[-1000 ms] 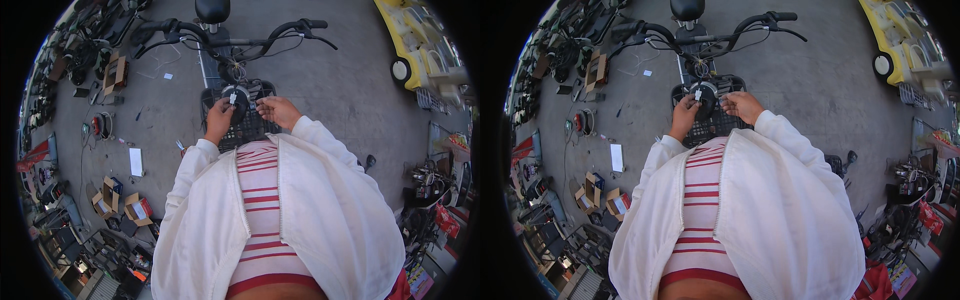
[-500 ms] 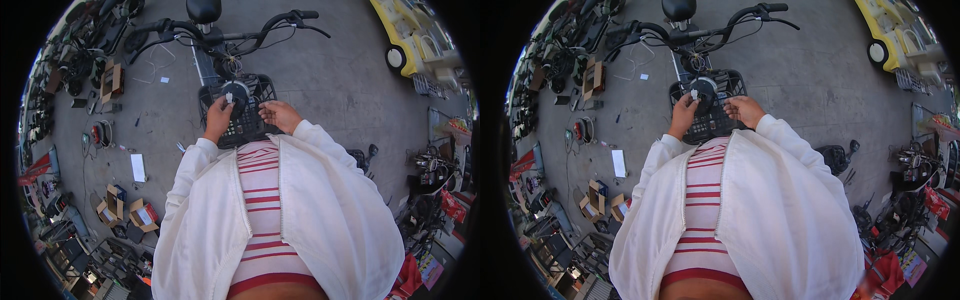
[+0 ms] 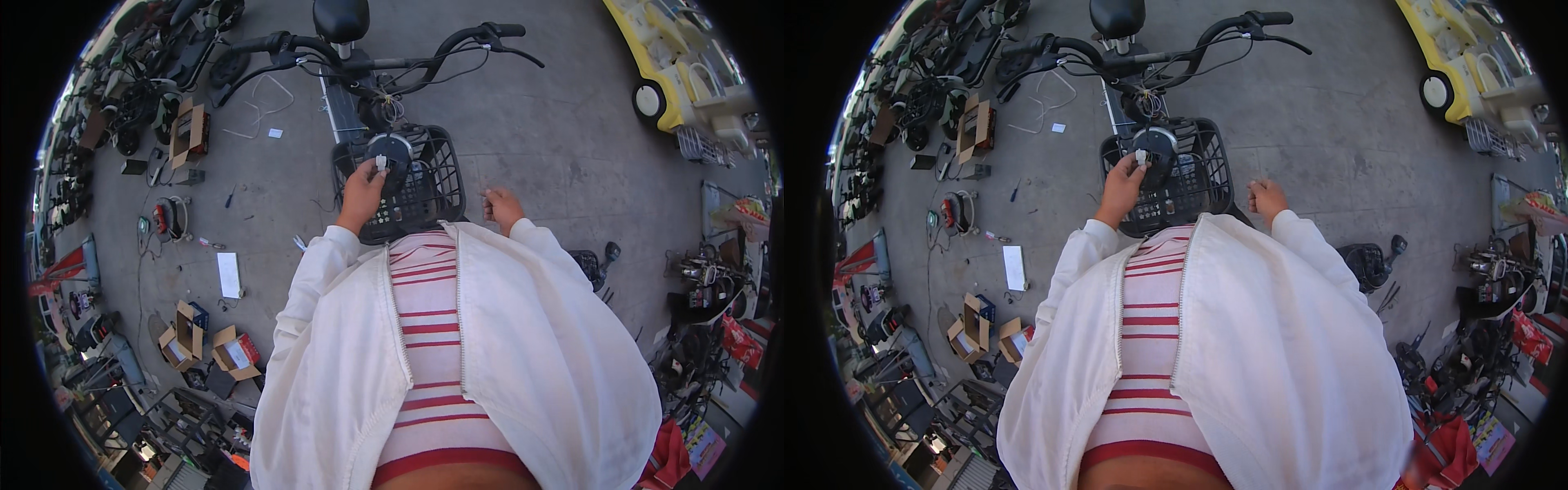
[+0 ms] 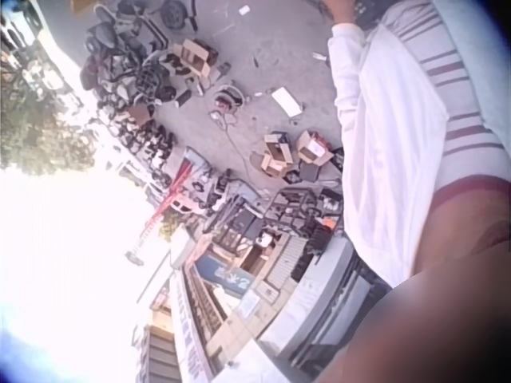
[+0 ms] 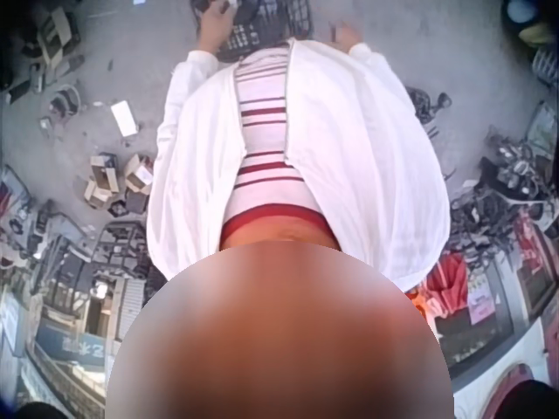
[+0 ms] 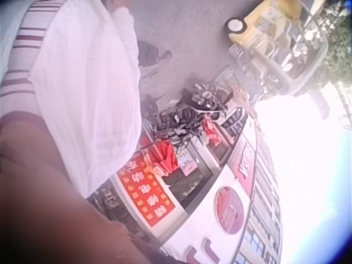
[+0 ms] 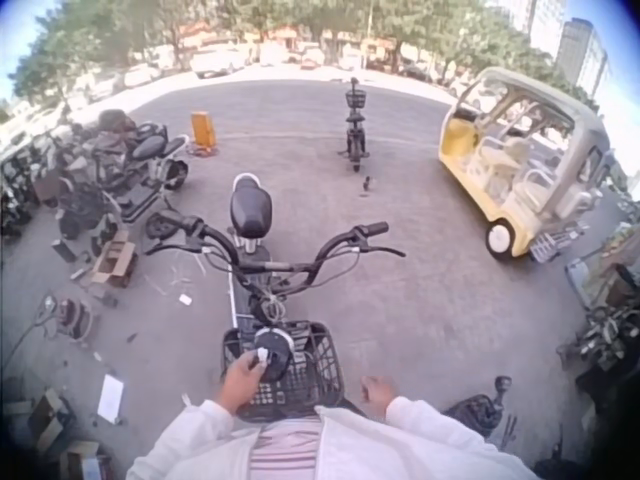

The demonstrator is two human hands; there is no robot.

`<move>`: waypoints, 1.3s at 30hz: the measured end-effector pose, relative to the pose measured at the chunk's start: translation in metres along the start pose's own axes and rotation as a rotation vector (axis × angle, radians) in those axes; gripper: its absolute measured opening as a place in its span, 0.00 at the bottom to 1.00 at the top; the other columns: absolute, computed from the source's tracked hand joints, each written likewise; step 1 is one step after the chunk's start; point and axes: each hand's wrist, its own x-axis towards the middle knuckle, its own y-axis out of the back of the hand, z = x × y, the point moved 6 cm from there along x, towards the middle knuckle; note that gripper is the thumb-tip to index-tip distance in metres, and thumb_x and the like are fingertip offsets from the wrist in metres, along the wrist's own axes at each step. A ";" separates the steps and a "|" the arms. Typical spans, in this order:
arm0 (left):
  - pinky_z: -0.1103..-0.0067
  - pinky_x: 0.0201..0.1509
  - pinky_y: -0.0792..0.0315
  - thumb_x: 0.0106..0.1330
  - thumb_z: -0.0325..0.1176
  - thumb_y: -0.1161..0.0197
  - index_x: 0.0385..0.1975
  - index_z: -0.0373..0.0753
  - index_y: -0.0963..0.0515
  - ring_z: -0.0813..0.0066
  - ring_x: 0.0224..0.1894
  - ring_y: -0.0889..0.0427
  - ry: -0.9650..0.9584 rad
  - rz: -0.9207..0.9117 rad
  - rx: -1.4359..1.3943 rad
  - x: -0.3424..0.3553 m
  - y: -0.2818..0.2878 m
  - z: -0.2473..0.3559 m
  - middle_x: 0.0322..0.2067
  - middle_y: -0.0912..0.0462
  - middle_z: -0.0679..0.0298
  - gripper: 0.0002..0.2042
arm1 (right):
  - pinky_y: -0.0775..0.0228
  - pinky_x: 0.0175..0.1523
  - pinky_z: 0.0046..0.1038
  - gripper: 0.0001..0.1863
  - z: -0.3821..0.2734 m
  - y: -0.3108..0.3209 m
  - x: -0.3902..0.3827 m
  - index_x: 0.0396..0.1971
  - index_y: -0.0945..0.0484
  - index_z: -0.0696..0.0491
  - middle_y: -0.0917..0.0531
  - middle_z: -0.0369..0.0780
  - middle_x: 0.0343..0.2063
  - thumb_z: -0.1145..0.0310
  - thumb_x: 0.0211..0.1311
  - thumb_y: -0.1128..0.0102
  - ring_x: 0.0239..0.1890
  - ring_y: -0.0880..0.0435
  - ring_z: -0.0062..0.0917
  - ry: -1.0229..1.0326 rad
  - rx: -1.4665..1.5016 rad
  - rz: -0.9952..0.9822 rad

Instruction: The person removes a pink headlight from an electric scooter using a screwdriver, then connects wires to the headlight and places it in the front basket. The person continues to adjust the wiring and components near the handlebars.

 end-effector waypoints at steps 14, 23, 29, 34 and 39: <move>0.79 0.52 0.31 0.67 0.27 0.45 0.50 0.29 0.27 0.74 0.46 0.21 0.079 -0.084 -0.031 0.007 -0.012 0.001 0.42 0.18 0.58 0.14 | 0.28 0.40 0.30 0.18 0.237 0.136 -0.052 0.39 0.22 0.59 0.18 0.42 0.31 0.58 0.66 0.50 0.32 0.21 0.27 -0.414 -0.762 0.282; 0.79 0.51 0.30 0.66 0.27 0.44 0.51 0.27 0.28 0.72 0.45 0.20 0.071 -0.060 0.061 0.010 -0.019 0.008 0.43 0.18 0.56 0.15 | 0.28 0.41 0.29 0.18 0.257 0.147 -0.054 0.40 0.22 0.59 0.18 0.41 0.32 0.58 0.66 0.50 0.33 0.21 0.26 -0.420 -0.659 0.272; 0.79 0.55 0.32 0.67 0.25 0.46 0.52 0.28 0.30 0.72 0.49 0.21 0.097 0.000 0.020 0.008 -0.025 0.005 0.45 0.19 0.57 0.15 | 0.29 0.41 0.29 0.18 0.267 0.166 -0.049 0.42 0.22 0.59 0.18 0.41 0.33 0.59 0.66 0.50 0.33 0.21 0.25 -0.409 -0.646 0.228; 0.79 0.57 0.34 0.67 0.25 0.47 0.52 0.29 0.30 0.72 0.50 0.22 0.137 0.069 -0.055 0.011 -0.028 0.003 0.45 0.19 0.57 0.14 | 0.29 0.41 0.28 0.17 0.274 0.183 -0.044 0.43 0.22 0.58 0.18 0.41 0.34 0.59 0.66 0.50 0.34 0.21 0.25 -0.393 -0.634 0.194; 0.78 0.56 0.34 0.67 0.26 0.47 0.52 0.29 0.30 0.72 0.49 0.22 0.203 0.117 -0.020 0.009 -0.032 0.006 0.44 0.18 0.57 0.14 | 0.29 0.42 0.28 0.17 0.281 0.203 -0.041 0.43 0.22 0.58 0.18 0.41 0.35 0.60 0.66 0.50 0.34 0.21 0.25 -0.382 -0.627 0.178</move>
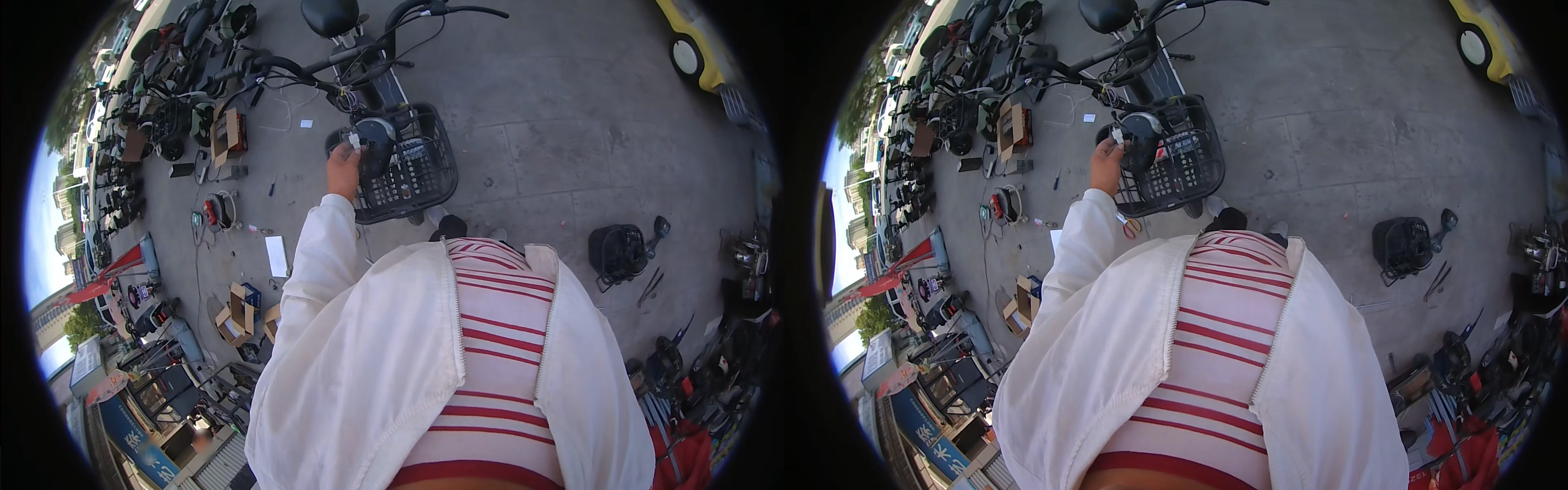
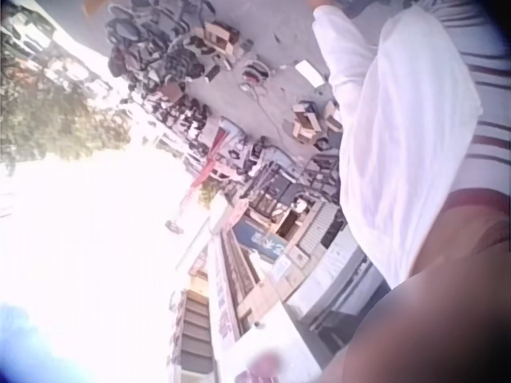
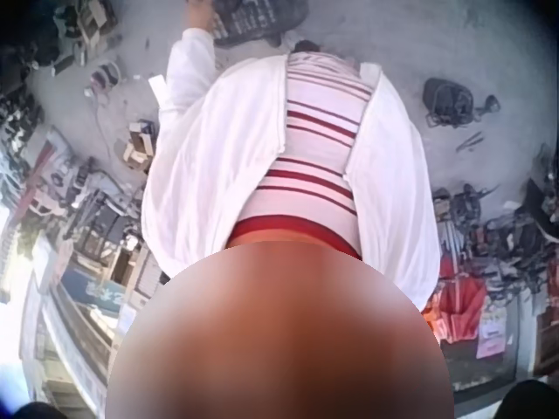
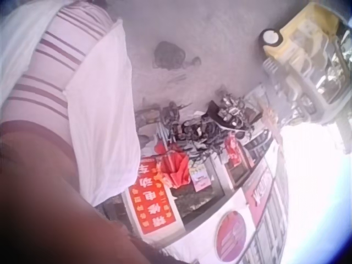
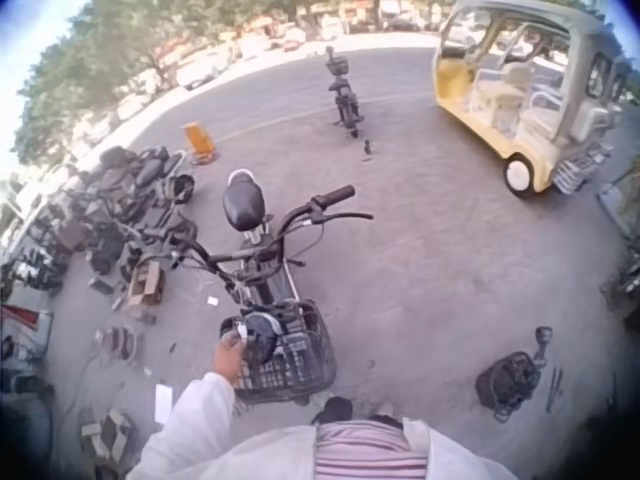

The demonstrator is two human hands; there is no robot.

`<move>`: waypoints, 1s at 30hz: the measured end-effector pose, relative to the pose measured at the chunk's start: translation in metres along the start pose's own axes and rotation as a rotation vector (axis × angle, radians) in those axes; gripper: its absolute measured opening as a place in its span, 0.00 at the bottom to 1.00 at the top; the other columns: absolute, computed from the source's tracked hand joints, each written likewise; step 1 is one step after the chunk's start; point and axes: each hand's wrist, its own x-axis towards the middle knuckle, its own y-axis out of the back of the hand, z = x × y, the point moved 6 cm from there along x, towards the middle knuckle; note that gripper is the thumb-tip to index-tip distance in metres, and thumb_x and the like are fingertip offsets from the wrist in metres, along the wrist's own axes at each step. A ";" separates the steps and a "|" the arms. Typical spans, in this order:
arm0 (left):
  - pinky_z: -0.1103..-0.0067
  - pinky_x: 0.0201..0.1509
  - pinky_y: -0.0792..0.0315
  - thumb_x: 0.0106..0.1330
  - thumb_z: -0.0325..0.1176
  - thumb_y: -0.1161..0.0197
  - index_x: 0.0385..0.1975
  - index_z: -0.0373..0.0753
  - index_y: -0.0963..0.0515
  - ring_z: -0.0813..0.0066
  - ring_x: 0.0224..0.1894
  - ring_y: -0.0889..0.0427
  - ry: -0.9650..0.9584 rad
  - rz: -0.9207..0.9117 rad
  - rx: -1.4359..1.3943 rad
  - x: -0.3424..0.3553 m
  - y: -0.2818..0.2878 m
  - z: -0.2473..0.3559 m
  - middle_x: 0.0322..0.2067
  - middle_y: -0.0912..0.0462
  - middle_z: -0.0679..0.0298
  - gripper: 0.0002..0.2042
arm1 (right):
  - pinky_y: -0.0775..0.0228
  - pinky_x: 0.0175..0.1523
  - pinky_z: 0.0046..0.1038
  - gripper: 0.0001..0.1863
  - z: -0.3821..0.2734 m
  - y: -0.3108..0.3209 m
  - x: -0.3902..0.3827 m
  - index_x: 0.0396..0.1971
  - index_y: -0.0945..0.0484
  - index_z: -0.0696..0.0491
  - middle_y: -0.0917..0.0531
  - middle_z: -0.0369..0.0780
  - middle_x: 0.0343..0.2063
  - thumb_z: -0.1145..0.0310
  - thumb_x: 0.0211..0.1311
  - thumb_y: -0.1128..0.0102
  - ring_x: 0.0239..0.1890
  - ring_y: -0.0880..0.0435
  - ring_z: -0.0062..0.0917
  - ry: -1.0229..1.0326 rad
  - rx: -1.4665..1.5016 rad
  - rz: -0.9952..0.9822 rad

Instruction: The person removes a pink headlight from an electric scooter using a screwdriver, then connects wires to the headlight and places it in the front basket. The person continues to adjust the wiring and components near the handlebars.

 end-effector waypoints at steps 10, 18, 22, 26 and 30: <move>0.79 0.39 0.31 0.63 0.30 0.42 0.46 0.31 0.23 0.78 0.31 0.24 -0.036 0.095 0.250 0.001 0.005 -0.011 0.33 0.18 0.64 0.14 | 0.29 0.42 0.27 0.17 0.023 0.022 0.009 0.45 0.23 0.58 0.18 0.40 0.36 0.61 0.66 0.50 0.35 0.21 0.24 0.013 -0.018 -0.003; 0.80 0.34 0.30 0.64 0.34 0.41 0.42 0.35 0.22 0.79 0.26 0.24 -0.063 0.081 0.329 0.002 0.004 0.007 0.28 0.20 0.64 0.11 | 0.30 0.43 0.27 0.17 0.031 0.027 -0.002 0.47 0.23 0.58 0.18 0.40 0.38 0.62 0.66 0.50 0.36 0.21 0.23 -0.032 -0.030 0.022; 0.80 0.35 0.29 0.64 0.32 0.42 0.42 0.34 0.23 0.79 0.28 0.23 -0.055 -0.036 0.315 0.014 0.014 -0.002 0.28 0.20 0.64 0.10 | 0.30 0.43 0.26 0.17 0.021 0.033 -0.021 0.48 0.23 0.57 0.18 0.40 0.38 0.62 0.66 0.50 0.36 0.21 0.23 -0.058 -0.054 0.050; 0.78 0.42 0.28 0.63 0.29 0.41 0.42 0.32 0.23 0.72 0.35 0.19 -0.122 -0.112 0.203 0.028 0.022 -0.021 0.33 0.18 0.58 0.10 | 0.30 0.44 0.26 0.18 0.000 0.034 -0.043 0.48 0.23 0.57 0.18 0.39 0.39 0.62 0.66 0.50 0.37 0.21 0.23 -0.058 -0.076 0.082; 0.76 0.47 0.28 0.63 0.27 0.41 0.42 0.32 0.23 0.68 0.38 0.19 -0.180 -0.206 0.140 0.029 0.023 -0.014 0.36 0.18 0.56 0.10 | 0.30 0.44 0.26 0.18 -0.067 0.043 -0.046 0.49 0.23 0.57 0.18 0.39 0.40 0.63 0.66 0.50 0.37 0.21 0.23 0.089 -0.027 0.153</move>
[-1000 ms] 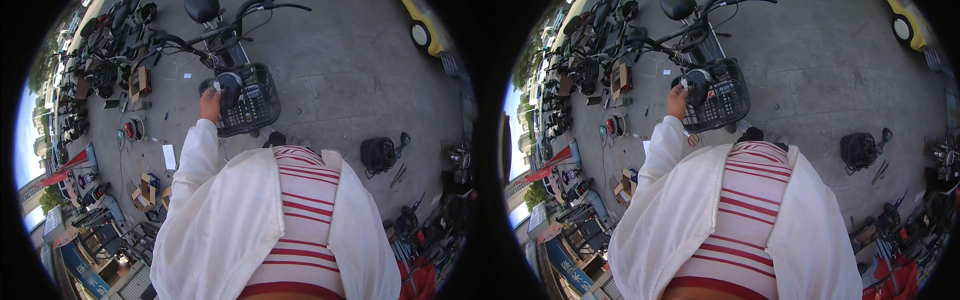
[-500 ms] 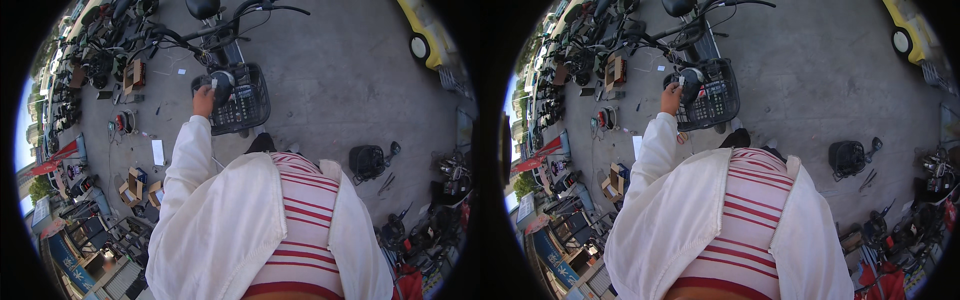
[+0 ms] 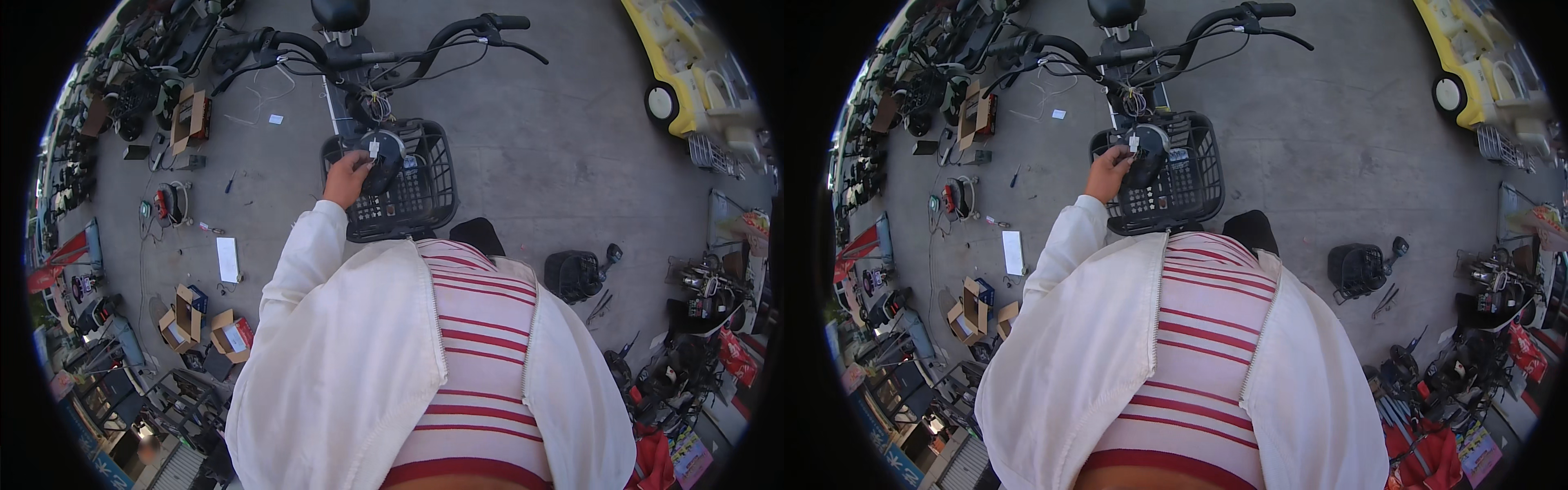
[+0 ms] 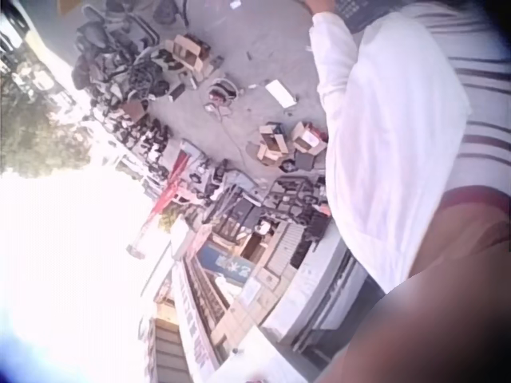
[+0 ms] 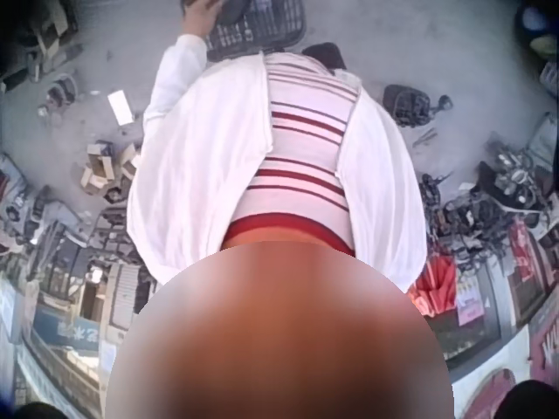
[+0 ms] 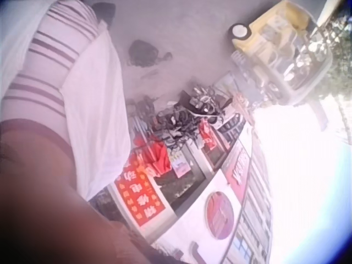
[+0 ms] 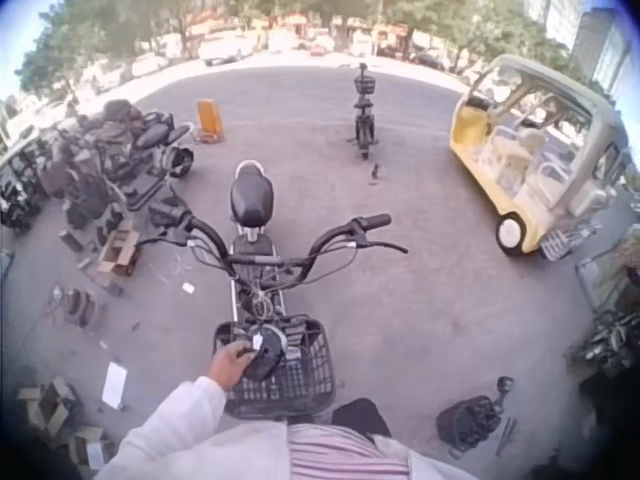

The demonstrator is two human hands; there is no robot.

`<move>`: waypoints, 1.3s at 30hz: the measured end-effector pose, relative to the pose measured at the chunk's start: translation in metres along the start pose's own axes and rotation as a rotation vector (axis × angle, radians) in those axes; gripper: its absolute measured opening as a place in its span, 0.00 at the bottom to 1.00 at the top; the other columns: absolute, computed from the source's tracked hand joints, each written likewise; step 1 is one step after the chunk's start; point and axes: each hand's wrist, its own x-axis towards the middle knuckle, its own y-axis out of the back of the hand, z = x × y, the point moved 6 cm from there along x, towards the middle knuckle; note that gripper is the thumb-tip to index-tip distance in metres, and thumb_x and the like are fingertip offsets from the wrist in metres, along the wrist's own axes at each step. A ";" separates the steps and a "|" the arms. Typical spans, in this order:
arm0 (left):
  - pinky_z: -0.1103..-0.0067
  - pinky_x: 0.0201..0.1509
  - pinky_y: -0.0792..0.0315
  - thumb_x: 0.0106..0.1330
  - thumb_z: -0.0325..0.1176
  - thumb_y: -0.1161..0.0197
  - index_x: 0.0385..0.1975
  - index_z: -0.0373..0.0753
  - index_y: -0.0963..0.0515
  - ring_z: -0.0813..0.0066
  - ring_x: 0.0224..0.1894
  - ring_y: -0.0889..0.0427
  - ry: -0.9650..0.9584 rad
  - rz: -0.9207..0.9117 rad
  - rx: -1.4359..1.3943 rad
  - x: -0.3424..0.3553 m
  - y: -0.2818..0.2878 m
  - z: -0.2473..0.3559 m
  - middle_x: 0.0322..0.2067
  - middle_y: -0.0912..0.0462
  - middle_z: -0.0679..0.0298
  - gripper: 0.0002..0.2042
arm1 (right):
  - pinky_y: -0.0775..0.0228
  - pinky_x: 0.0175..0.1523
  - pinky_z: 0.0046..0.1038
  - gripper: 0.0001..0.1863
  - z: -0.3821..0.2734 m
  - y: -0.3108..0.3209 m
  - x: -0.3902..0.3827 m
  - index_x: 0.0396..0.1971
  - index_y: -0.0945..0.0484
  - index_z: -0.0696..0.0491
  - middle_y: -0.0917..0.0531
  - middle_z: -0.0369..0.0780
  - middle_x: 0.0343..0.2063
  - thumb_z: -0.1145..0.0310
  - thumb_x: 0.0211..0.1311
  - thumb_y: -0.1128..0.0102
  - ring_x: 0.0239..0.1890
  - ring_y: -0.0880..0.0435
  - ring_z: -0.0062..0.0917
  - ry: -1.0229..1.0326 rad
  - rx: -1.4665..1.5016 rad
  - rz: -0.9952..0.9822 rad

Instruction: The person removes a pink headlight from an electric scooter using a screwdriver, then connects wires to the headlight and places it in the front basket. The person continues to adjust the wiring and components near the handlebars.

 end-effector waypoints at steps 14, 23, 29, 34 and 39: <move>0.73 0.50 0.29 0.62 0.24 0.44 0.42 0.36 0.22 0.59 0.44 0.20 -0.099 -0.168 0.141 -0.011 0.002 0.015 0.40 0.19 0.56 0.10 | 0.28 0.37 0.22 0.14 -0.475 -0.058 -0.106 0.44 0.23 0.61 0.18 0.40 0.32 0.71 0.59 0.40 0.31 0.21 0.20 0.818 0.267 -0.587; 0.71 0.53 0.29 0.63 0.21 0.47 0.49 0.38 0.25 0.57 0.48 0.21 0.039 -0.049 -0.034 -0.022 0.006 0.011 0.44 0.19 0.54 0.15 | 0.26 0.35 0.20 0.11 -0.458 -0.059 -0.075 0.45 0.25 0.59 0.21 0.37 0.30 0.71 0.66 0.47 0.29 0.23 0.17 0.544 0.537 -0.690; 0.76 0.41 0.25 0.64 0.22 0.48 0.55 0.40 0.28 0.67 0.38 0.19 -0.074 -0.051 0.196 -0.015 -0.008 0.013 0.46 0.20 0.55 0.18 | 0.27 0.37 0.19 0.12 -0.450 -0.056 -0.075 0.46 0.25 0.58 0.22 0.35 0.31 0.68 0.68 0.49 0.29 0.25 0.16 0.527 0.570 -0.727; 0.68 0.49 0.28 0.64 0.28 0.46 0.53 0.45 0.27 0.56 0.45 0.20 -0.087 -0.094 0.273 -0.011 -0.022 0.006 0.45 0.20 0.55 0.16 | 0.27 0.37 0.19 0.11 -0.447 -0.054 -0.082 0.46 0.25 0.57 0.22 0.35 0.31 0.68 0.69 0.50 0.29 0.26 0.15 0.540 0.574 -0.773; 0.67 0.49 0.29 0.64 0.32 0.44 0.48 0.43 0.25 0.53 0.45 0.21 -0.023 -0.135 0.288 -0.012 -0.022 0.002 0.43 0.20 0.54 0.13 | 0.28 0.38 0.18 0.11 -0.445 -0.055 -0.083 0.46 0.25 0.57 0.22 0.34 0.30 0.70 0.69 0.51 0.29 0.26 0.15 0.546 0.626 -0.784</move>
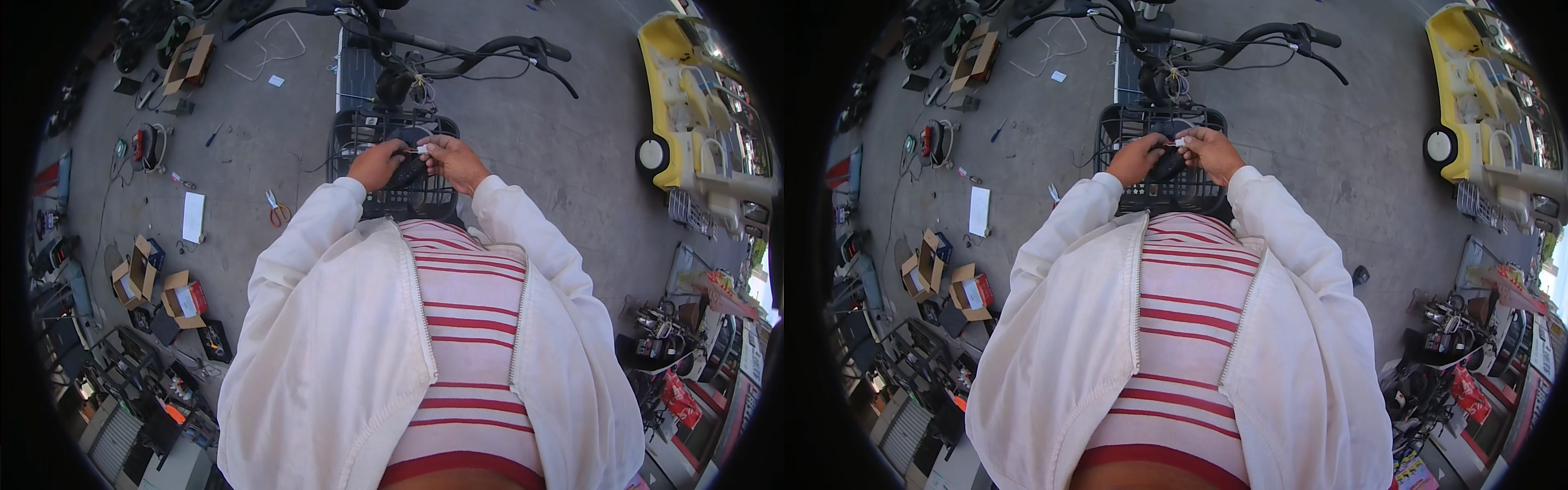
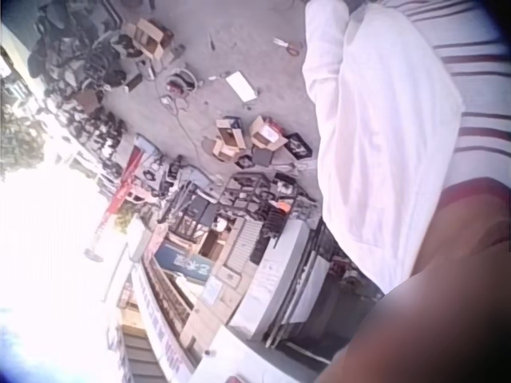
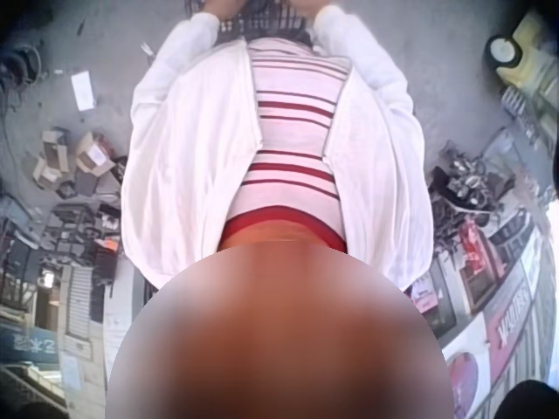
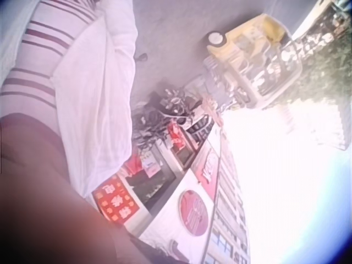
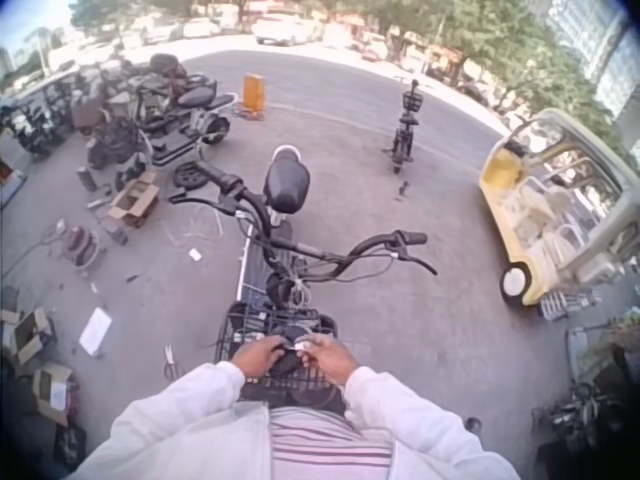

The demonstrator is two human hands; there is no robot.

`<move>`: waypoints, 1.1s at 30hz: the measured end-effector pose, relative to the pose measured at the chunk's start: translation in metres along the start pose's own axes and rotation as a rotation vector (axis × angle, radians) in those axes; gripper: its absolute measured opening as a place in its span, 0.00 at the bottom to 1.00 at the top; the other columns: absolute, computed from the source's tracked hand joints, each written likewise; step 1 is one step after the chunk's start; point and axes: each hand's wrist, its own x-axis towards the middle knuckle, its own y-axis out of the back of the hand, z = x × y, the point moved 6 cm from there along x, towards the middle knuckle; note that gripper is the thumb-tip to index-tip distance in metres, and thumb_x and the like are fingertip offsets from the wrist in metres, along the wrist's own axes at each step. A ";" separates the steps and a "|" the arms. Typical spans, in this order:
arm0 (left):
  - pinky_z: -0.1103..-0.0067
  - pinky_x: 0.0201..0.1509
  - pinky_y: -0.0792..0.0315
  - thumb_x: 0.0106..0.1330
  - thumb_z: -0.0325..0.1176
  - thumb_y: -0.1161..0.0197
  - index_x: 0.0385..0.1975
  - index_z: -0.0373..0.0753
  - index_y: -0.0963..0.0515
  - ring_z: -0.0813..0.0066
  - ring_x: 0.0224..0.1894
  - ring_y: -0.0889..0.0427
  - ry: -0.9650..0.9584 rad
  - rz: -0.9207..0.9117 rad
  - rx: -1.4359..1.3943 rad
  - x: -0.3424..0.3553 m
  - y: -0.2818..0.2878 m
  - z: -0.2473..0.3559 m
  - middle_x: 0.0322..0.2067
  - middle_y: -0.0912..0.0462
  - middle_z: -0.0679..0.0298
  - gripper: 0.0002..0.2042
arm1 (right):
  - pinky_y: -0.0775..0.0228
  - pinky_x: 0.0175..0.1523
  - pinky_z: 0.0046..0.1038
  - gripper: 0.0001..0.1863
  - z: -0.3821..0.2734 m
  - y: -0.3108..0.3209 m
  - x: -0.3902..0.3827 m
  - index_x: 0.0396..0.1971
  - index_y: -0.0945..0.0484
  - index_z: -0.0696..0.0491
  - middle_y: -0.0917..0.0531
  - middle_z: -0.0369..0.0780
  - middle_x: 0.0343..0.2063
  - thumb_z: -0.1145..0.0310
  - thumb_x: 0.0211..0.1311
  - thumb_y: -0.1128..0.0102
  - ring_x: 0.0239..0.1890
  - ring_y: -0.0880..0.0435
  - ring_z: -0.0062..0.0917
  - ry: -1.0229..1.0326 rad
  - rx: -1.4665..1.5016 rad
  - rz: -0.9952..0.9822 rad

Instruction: The person removes a pink headlight from an electric scooter using a screwdriver, then connects wires to the headlight and places it in the front basket. The person continues to adjust the wiring and components near the handlebars.

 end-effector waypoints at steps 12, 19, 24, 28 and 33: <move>0.71 0.50 0.30 0.66 0.33 0.46 0.45 0.38 0.26 0.56 0.45 0.21 0.029 0.062 -0.201 -0.023 0.020 -0.008 0.41 0.20 0.53 0.11 | 0.29 0.38 0.20 0.12 -0.004 -0.014 0.003 0.47 0.27 0.59 0.22 0.37 0.31 0.72 0.69 0.52 0.30 0.25 0.17 0.133 -0.136 0.119; 0.74 0.51 0.31 0.66 0.26 0.46 0.46 0.37 0.28 0.63 0.44 0.22 0.013 0.087 -0.234 -0.025 0.021 -0.008 0.41 0.21 0.55 0.10 | 0.27 0.38 0.19 0.12 -0.002 -0.019 0.007 0.48 0.27 0.59 0.22 0.38 0.32 0.71 0.69 0.52 0.30 0.24 0.17 0.114 -0.070 0.124; 0.74 0.51 0.31 0.66 0.26 0.46 0.46 0.37 0.28 0.63 0.44 0.22 -0.001 0.080 -0.254 -0.021 0.019 -0.013 0.41 0.21 0.56 0.10 | 0.26 0.39 0.20 0.13 0.002 -0.018 0.010 0.49 0.27 0.59 0.21 0.38 0.33 0.70 0.69 0.53 0.31 0.23 0.18 0.085 -0.007 0.116; 0.74 0.51 0.31 0.67 0.28 0.46 0.46 0.37 0.28 0.62 0.43 0.22 -0.004 0.097 -0.209 -0.021 0.023 -0.009 0.41 0.21 0.55 0.10 | 0.26 0.40 0.20 0.14 -0.001 -0.021 0.008 0.50 0.27 0.59 0.21 0.39 0.35 0.71 0.70 0.54 0.34 0.23 0.19 0.082 0.018 0.100; 0.72 0.49 0.30 0.67 0.33 0.44 0.43 0.37 0.26 0.58 0.43 0.21 0.014 0.120 -0.207 -0.020 0.027 -0.003 0.40 0.21 0.54 0.09 | 0.27 0.42 0.20 0.14 -0.004 -0.022 0.008 0.51 0.27 0.59 0.22 0.39 0.37 0.72 0.70 0.55 0.35 0.23 0.18 0.087 0.047 0.093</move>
